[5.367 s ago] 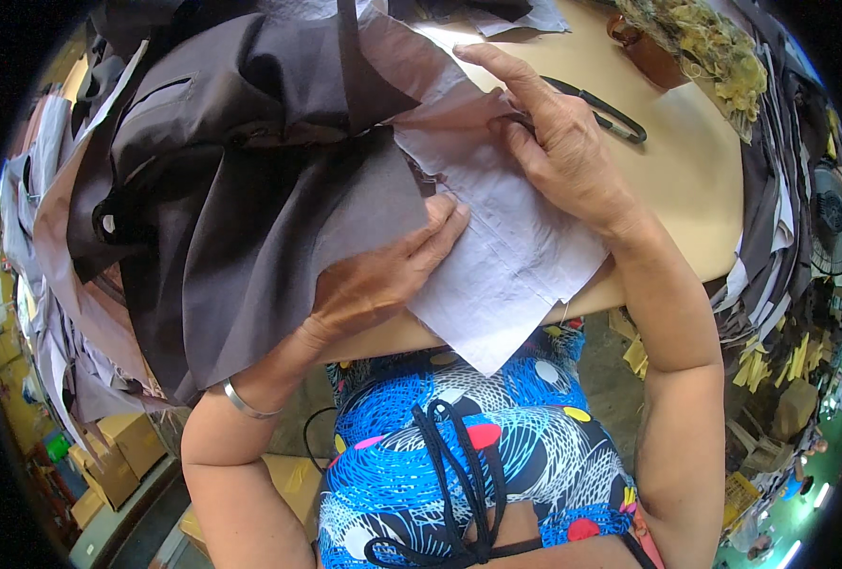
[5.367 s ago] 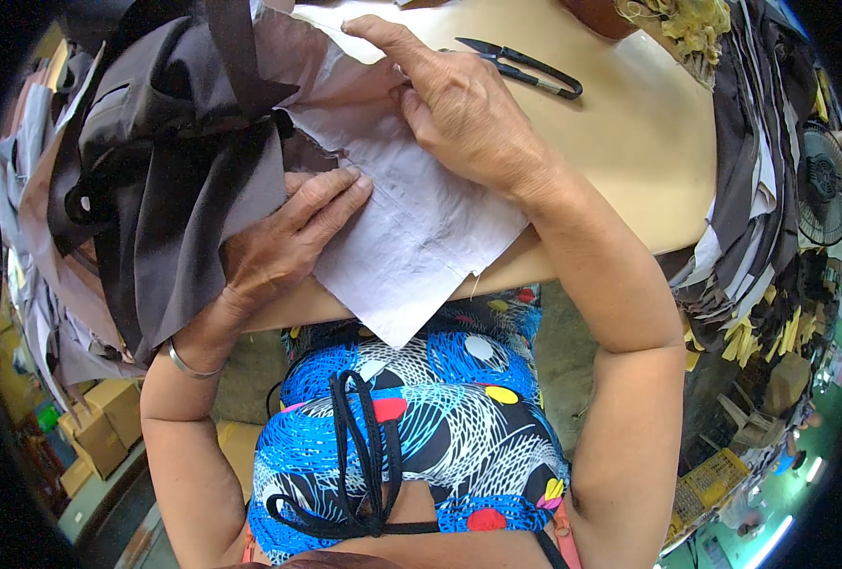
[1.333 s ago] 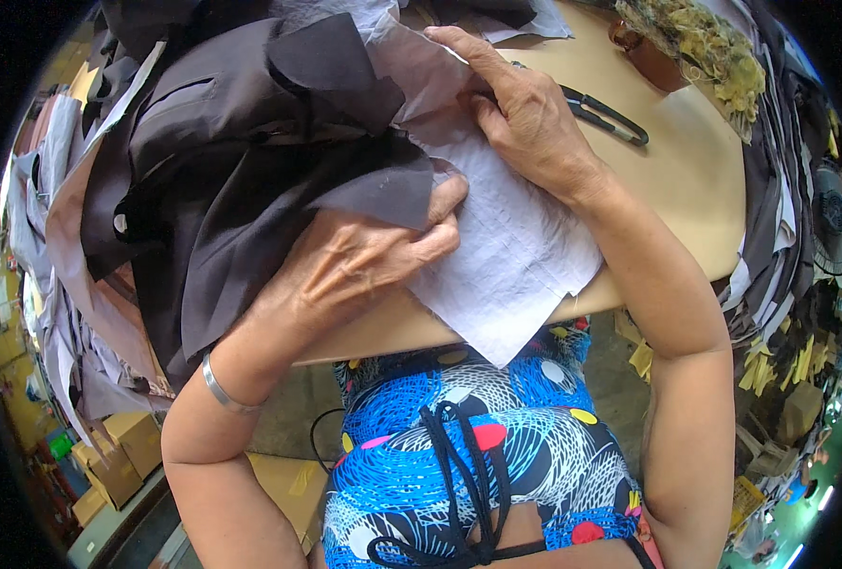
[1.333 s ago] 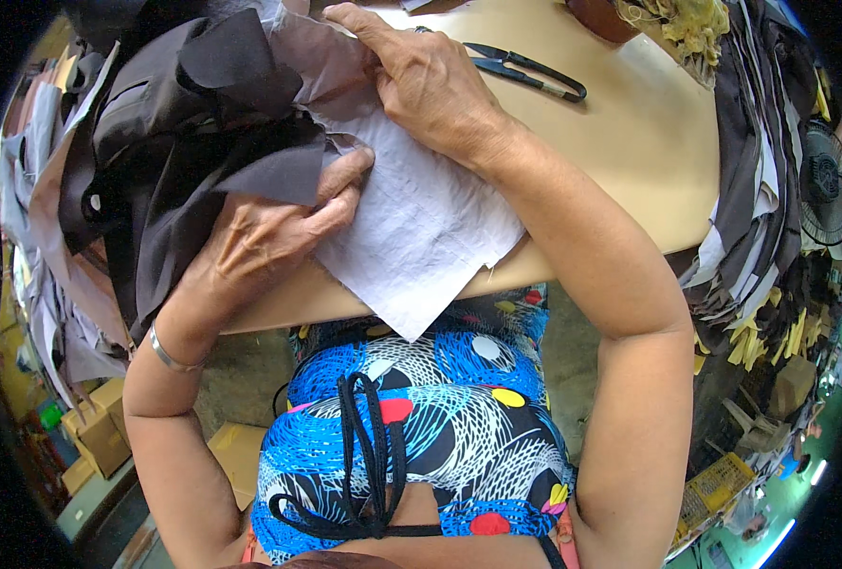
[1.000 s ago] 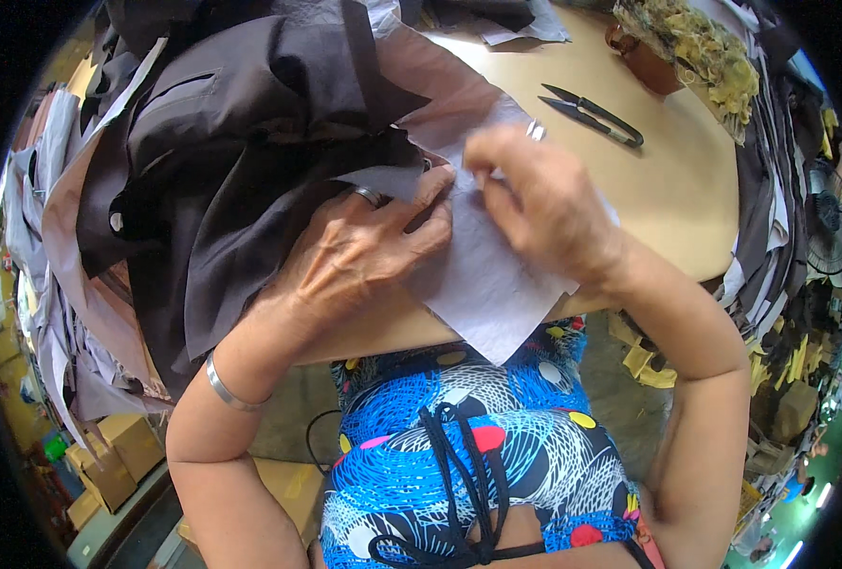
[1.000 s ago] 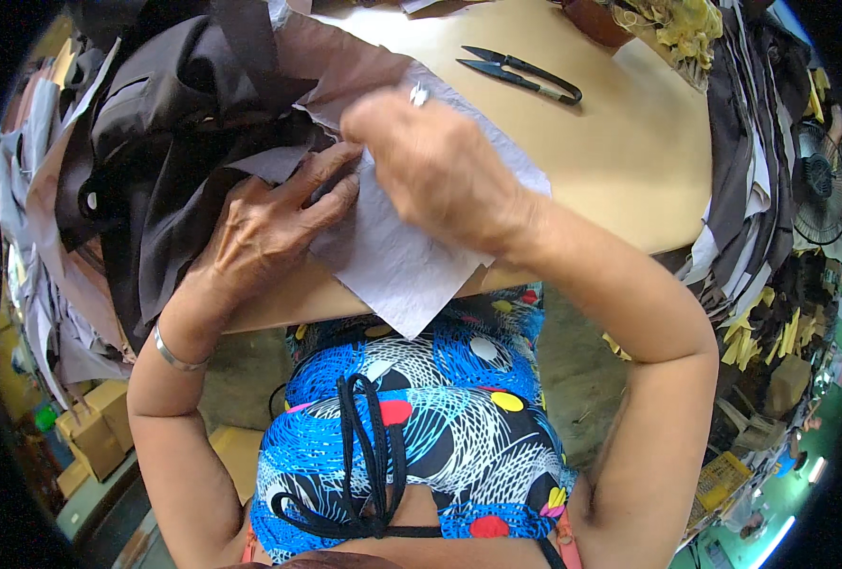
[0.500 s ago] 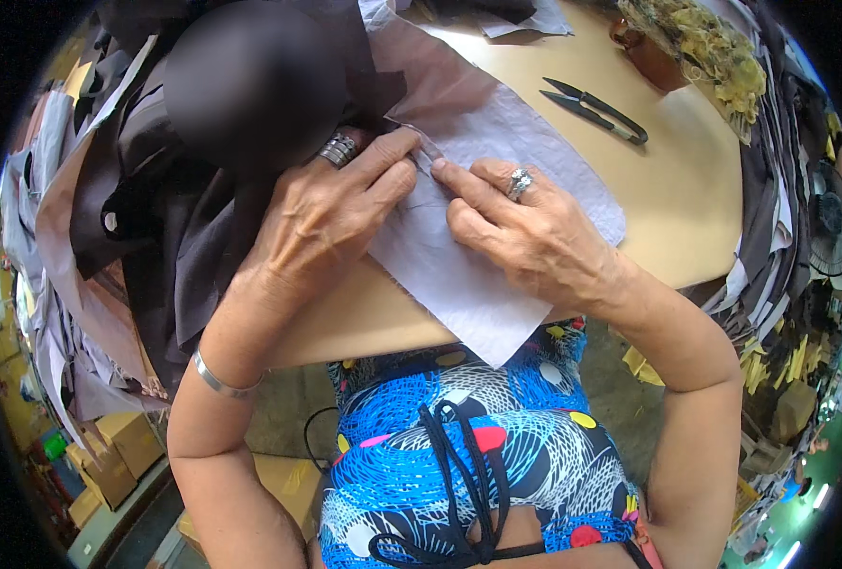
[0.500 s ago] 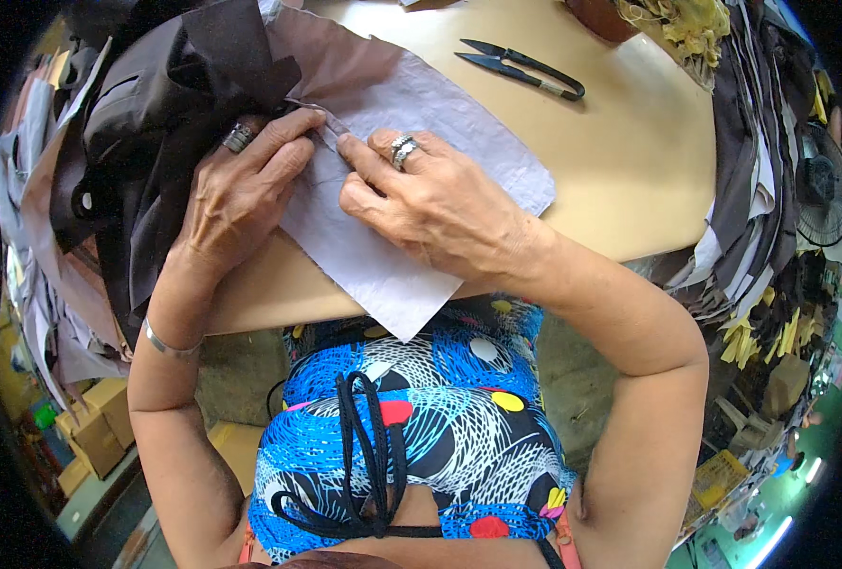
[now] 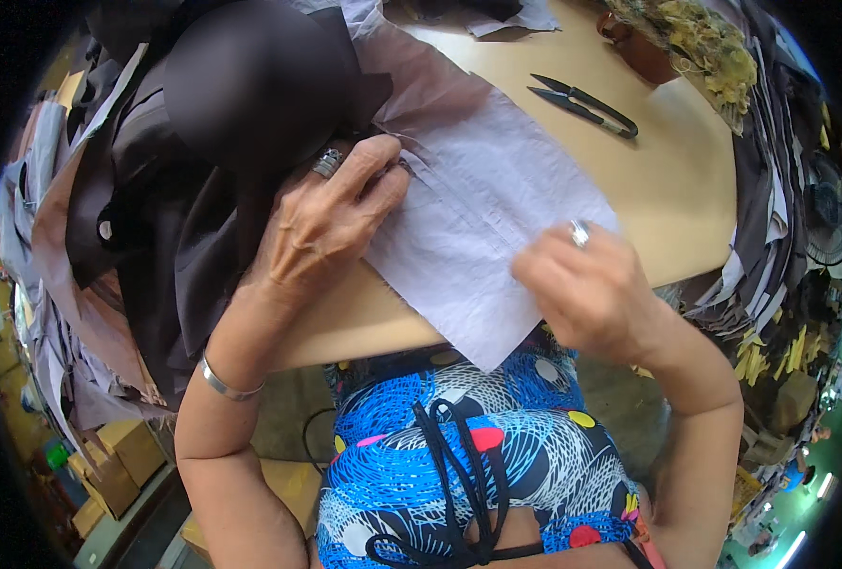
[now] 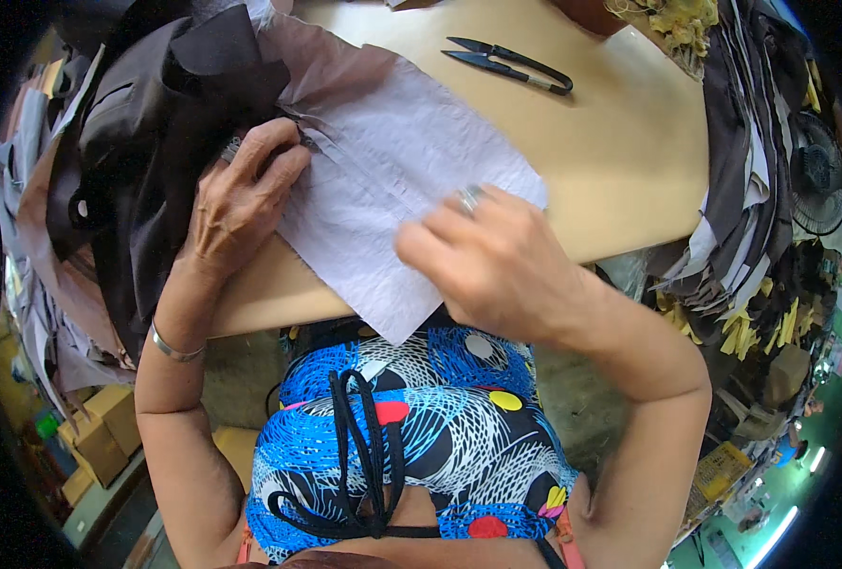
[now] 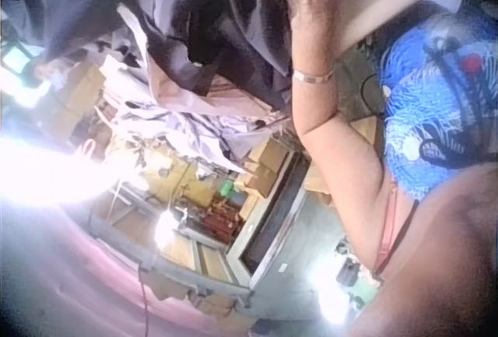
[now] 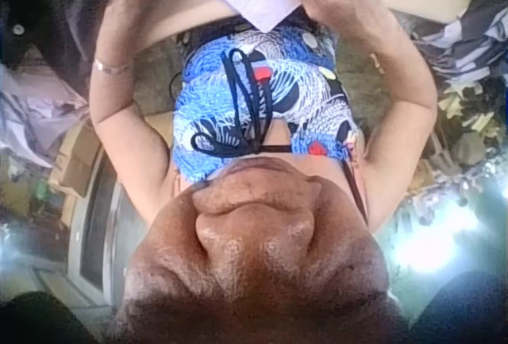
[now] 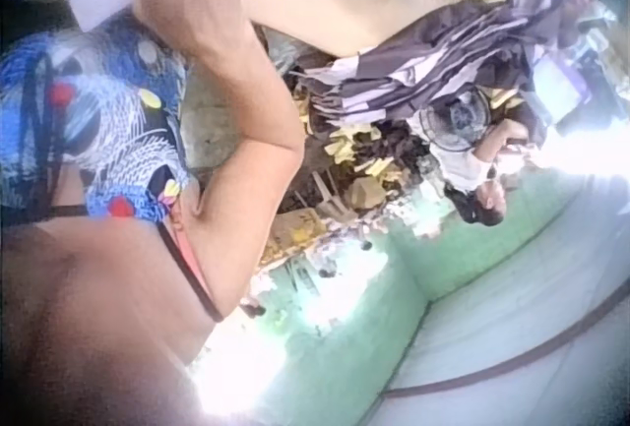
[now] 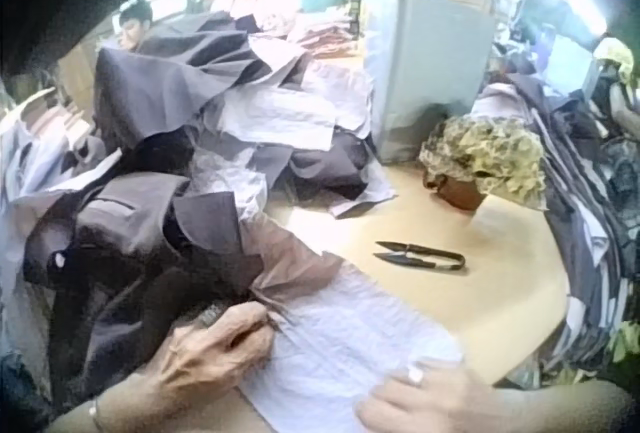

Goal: The person aligns, folds, and presses garment fabric pieces and lining together by hand on a table.

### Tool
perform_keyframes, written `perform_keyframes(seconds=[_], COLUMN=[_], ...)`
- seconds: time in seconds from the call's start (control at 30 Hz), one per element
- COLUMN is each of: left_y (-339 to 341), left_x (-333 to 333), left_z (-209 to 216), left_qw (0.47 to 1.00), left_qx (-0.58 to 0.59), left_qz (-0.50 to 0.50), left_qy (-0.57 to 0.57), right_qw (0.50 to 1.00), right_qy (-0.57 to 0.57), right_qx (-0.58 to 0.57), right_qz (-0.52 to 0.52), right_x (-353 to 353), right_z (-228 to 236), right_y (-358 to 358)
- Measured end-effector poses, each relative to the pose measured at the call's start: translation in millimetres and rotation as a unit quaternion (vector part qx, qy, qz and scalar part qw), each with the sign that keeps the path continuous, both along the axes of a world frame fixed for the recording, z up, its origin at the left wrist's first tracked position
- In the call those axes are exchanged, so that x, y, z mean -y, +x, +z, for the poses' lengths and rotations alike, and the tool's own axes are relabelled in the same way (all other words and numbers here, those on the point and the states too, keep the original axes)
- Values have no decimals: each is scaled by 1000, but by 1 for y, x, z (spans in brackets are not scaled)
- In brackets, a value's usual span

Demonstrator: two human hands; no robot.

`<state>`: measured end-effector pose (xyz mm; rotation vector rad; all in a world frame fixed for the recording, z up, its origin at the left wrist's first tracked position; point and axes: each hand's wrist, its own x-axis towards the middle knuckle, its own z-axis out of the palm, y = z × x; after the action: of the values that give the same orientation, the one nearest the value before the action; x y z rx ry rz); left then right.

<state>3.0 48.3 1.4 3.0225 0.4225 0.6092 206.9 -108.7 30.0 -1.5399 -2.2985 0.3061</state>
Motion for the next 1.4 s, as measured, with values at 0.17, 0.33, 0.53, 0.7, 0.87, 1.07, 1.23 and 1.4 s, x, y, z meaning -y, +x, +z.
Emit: perform_keyframes(seconds=[0.17,0.33,0.53,0.7,0.87,1.07,1.23,1.4], left_y=[-2,-7,-12,-4,-3,0,0,1], left_x=[2,2,6,0,0,2,4,3], left_z=[3,2,4,6,4,-4,-8,-2], left_qw=[999,999,992,999,999,999,993,997], left_qx=[-34,-44,-115,-36,-21,35,-80,-64], left_qz=[-1,-1,53,5,14,-31,28,0], left_qy=[9,-3,-24,-8,-44,26,-85,-49], right_qw=[972,962,965,974,976,964,967,967], right_qy=[198,263,256,219,176,56,90,115], right_qx=[-123,-61,6,-39,-125,-148,-166,-185], right_qz=[10,32,53,35,-10,-212,-170,-128], right_x=[-57,-63,-63,-61,-66,-100,-121,-126], right_z=[-33,-49,-44,-46,-43,-22,-21,-22], right_y=[-14,-14,-14,-14,-6,0,5,6])
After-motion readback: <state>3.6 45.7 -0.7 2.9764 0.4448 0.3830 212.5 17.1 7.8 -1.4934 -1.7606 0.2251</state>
